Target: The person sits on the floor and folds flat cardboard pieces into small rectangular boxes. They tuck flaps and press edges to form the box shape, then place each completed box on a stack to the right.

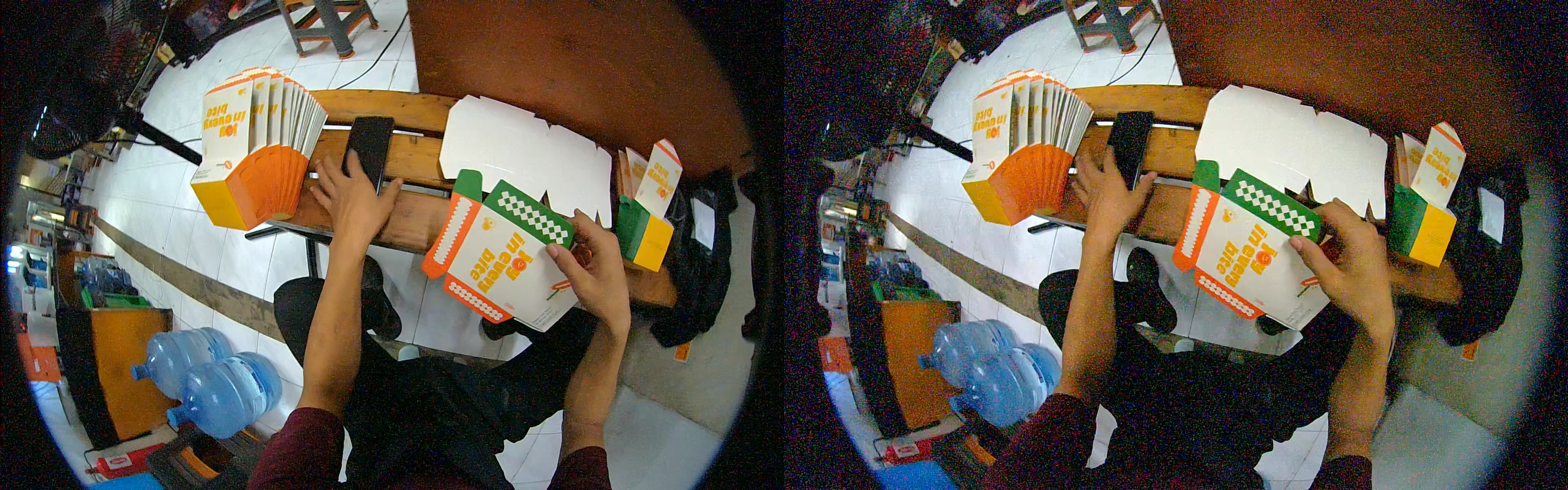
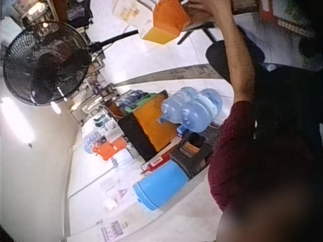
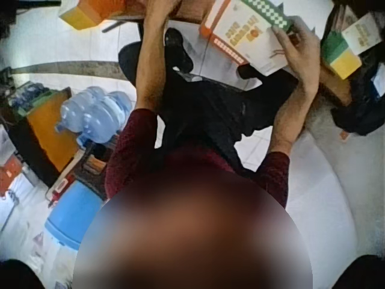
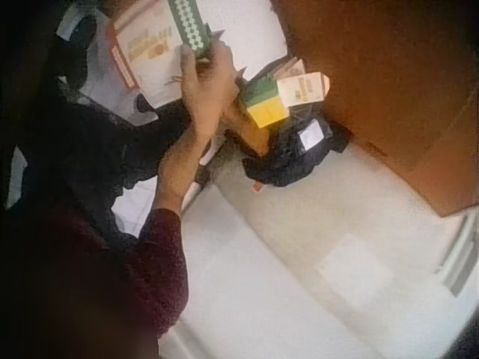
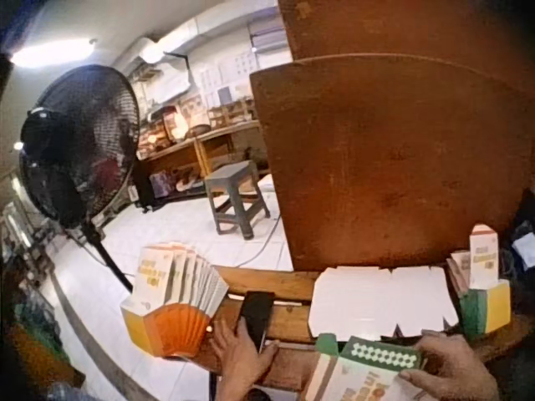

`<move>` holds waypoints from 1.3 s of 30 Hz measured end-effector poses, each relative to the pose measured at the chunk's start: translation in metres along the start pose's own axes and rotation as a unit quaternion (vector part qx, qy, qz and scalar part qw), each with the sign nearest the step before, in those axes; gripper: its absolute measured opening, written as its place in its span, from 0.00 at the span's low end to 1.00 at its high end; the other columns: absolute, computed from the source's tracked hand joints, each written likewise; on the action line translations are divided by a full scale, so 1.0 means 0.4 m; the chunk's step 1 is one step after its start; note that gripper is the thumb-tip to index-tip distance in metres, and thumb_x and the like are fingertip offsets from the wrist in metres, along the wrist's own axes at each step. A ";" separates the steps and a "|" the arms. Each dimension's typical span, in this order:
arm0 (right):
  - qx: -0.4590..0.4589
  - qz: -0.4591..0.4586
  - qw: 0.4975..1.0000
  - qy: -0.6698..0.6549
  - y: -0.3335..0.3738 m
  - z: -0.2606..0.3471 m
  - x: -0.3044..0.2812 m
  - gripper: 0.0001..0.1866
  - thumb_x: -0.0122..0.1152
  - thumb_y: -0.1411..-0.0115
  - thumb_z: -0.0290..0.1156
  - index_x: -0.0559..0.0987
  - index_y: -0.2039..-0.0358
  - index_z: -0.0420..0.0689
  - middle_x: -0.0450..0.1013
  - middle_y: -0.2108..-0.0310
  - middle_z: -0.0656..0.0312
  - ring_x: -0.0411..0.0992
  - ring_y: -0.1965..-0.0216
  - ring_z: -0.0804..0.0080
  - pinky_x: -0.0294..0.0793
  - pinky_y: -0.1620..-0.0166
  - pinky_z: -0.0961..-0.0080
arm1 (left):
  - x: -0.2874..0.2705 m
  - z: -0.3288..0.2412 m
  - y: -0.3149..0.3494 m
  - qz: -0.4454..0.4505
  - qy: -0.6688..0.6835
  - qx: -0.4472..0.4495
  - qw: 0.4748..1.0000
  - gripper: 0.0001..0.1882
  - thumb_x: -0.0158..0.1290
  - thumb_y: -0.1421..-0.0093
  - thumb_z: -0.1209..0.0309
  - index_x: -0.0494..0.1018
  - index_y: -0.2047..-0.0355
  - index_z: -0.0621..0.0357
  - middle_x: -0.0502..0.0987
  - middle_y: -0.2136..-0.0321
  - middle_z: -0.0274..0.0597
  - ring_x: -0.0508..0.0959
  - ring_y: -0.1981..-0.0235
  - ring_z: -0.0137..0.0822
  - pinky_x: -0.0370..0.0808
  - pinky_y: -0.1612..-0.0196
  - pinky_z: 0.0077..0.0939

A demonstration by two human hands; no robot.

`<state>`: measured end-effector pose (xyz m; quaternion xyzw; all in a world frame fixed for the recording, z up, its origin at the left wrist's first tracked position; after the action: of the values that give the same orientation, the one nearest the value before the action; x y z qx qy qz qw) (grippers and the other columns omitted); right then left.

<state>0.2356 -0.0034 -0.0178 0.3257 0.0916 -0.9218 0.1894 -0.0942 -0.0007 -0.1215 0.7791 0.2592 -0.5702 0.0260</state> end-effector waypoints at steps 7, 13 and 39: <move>0.003 -0.049 0.997 -0.057 0.010 -0.026 -0.022 0.15 0.66 0.43 0.32 0.76 0.58 0.40 0.74 0.76 0.61 0.72 0.77 0.77 0.72 0.72 0.79 | -0.074 -0.054 -0.004 0.025 0.118 0.039 0.992 0.36 0.61 0.45 0.51 0.68 0.44 0.65 0.58 0.38 0.66 0.55 0.35 0.61 0.53 0.35 0.55; -0.124 -0.078 0.989 -0.001 -0.059 0.089 -0.161 0.14 0.66 0.44 0.24 0.75 0.58 0.39 0.72 0.66 0.61 0.70 0.60 0.77 0.70 0.58 0.80 | -0.234 -0.331 -0.030 0.143 0.540 0.207 0.803 0.19 0.56 0.37 0.60 0.77 0.56 0.65 0.81 0.67 0.42 0.77 0.66 0.26 0.74 0.61 0.23; -0.142 -0.207 0.967 -0.048 -0.144 0.098 -0.034 0.10 0.63 0.46 0.18 0.77 0.62 0.38 0.76 0.64 0.61 0.74 0.60 0.74 0.71 0.54 0.78 | -0.167 -0.402 0.066 -0.078 0.559 0.204 0.800 0.05 0.56 0.41 0.78 0.78 0.67 0.69 0.77 0.72 0.49 0.78 0.71 0.40 0.74 0.67 0.29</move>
<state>0.1996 0.0414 0.0235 0.2250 0.2780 -0.9329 0.0430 0.0437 0.0056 -0.0121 0.9272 0.1662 -0.0757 -0.3271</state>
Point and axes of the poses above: each hand's wrist, its own y-axis away from the middle knuckle, its own x-axis out of the palm, z = x × y, the point moved 6 cm from there along -y, towards the middle knuckle
